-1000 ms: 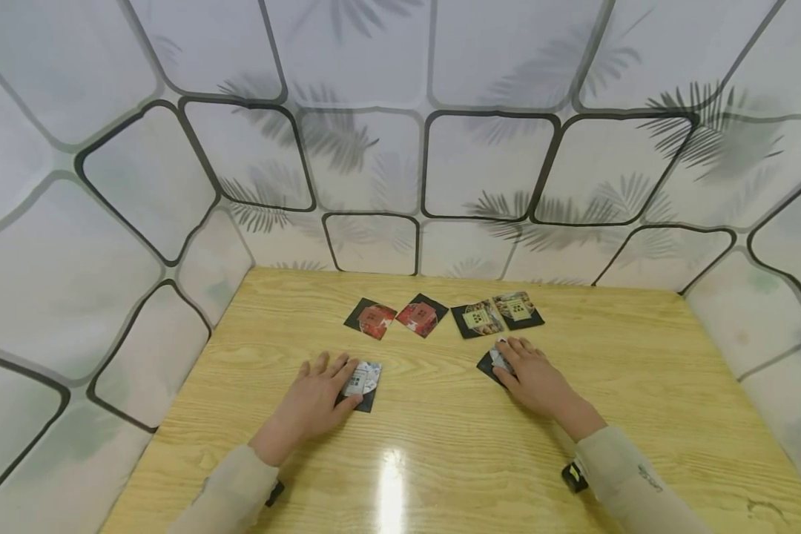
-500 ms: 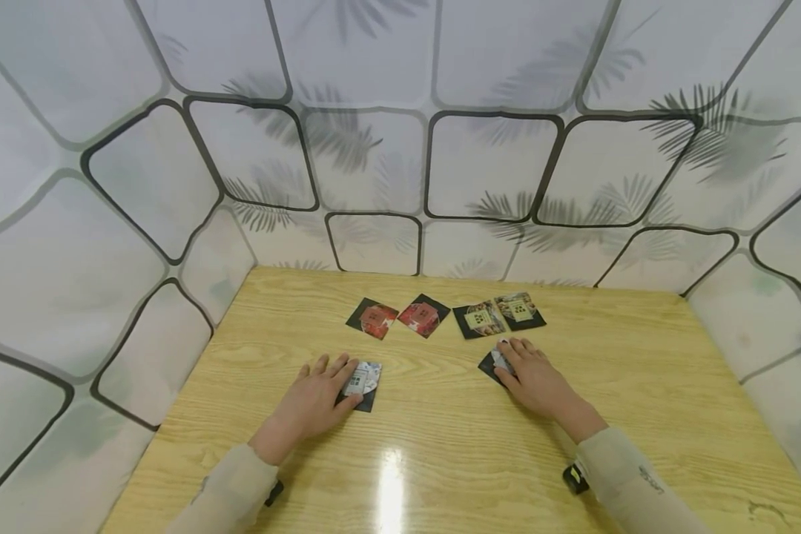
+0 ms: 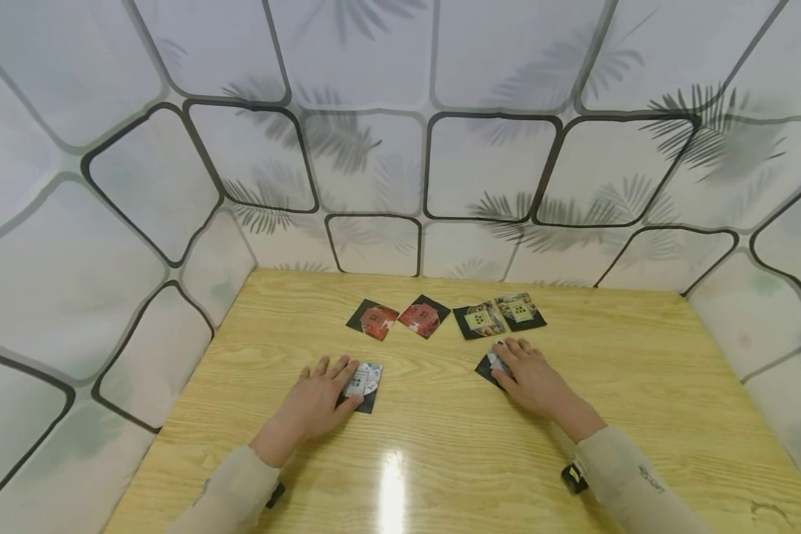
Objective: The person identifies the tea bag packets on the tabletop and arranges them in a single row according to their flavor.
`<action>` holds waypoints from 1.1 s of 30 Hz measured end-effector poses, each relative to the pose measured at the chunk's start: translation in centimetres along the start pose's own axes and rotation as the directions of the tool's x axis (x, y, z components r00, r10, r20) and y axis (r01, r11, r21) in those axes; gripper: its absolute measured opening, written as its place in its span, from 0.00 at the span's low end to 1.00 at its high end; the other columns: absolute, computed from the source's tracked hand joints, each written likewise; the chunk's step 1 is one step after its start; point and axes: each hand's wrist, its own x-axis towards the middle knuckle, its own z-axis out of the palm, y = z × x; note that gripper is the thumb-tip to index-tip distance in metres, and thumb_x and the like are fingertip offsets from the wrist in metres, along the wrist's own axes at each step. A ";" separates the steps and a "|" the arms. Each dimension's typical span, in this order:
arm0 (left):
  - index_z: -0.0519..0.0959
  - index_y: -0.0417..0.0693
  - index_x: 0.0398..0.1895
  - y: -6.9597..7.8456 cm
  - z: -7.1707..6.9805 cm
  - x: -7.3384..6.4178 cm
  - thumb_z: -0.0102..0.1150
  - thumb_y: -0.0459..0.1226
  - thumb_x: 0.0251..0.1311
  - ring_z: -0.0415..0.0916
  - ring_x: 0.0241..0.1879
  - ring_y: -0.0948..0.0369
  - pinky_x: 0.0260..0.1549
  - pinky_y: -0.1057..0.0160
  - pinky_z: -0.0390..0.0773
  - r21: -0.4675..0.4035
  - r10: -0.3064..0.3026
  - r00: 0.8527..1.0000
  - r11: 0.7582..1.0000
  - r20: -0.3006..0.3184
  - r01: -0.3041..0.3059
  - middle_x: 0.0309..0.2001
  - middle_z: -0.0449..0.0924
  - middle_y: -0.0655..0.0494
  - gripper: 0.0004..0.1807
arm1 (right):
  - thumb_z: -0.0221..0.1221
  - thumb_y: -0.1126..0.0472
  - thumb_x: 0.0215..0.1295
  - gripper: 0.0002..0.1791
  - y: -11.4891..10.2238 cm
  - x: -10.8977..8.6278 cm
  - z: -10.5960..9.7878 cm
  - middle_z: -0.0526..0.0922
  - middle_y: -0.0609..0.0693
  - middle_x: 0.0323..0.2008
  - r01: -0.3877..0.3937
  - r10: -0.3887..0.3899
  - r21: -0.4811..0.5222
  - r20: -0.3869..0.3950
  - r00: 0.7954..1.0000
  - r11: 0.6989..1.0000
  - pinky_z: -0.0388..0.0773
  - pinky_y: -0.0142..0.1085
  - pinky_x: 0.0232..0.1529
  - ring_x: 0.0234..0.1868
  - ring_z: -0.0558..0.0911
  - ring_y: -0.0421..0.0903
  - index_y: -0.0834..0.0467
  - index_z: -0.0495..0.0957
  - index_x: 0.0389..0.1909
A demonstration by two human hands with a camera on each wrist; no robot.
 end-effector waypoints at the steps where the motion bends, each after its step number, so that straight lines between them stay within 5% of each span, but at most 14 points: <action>1: 0.64 0.46 0.82 0.0 0.0 0.0 0.53 0.55 0.78 0.59 0.78 0.31 0.70 0.26 0.64 -0.002 -0.001 1.000 1.000 0.000 0.001 0.80 0.63 0.41 0.37 | 0.55 0.54 0.82 0.31 -0.2 0.0 0.0 0.63 0.76 0.76 0.007 -0.007 0.004 0.003 1.000 1.000 0.58 0.73 0.74 0.77 0.59 0.78 0.66 0.65 0.78; 18: 0.64 0.46 0.82 -0.1 0.2 0.0 0.52 0.56 0.79 0.60 0.78 0.31 0.70 0.26 0.64 -0.004 -0.003 1.000 1.000 -0.007 0.003 0.80 0.63 0.41 0.37 | 0.53 0.54 0.83 0.30 -4.8 0.9 0.9 0.62 0.72 0.78 0.141 -0.142 0.025 0.110 0.984 0.990 0.58 0.72 0.74 0.79 0.57 0.76 0.63 0.65 0.79; 33: 0.64 0.47 0.82 -0.1 0.1 0.0 0.53 0.55 0.78 0.59 0.78 0.31 0.70 0.26 0.64 -0.004 -0.004 1.000 1.000 -0.006 0.004 0.80 0.63 0.41 0.37 | 0.52 0.53 0.84 0.31 -9.6 2.1 2.3 0.60 0.67 0.81 0.257 -0.262 0.051 0.226 0.938 0.965 0.57 0.66 0.79 0.82 0.55 0.71 0.60 0.62 0.81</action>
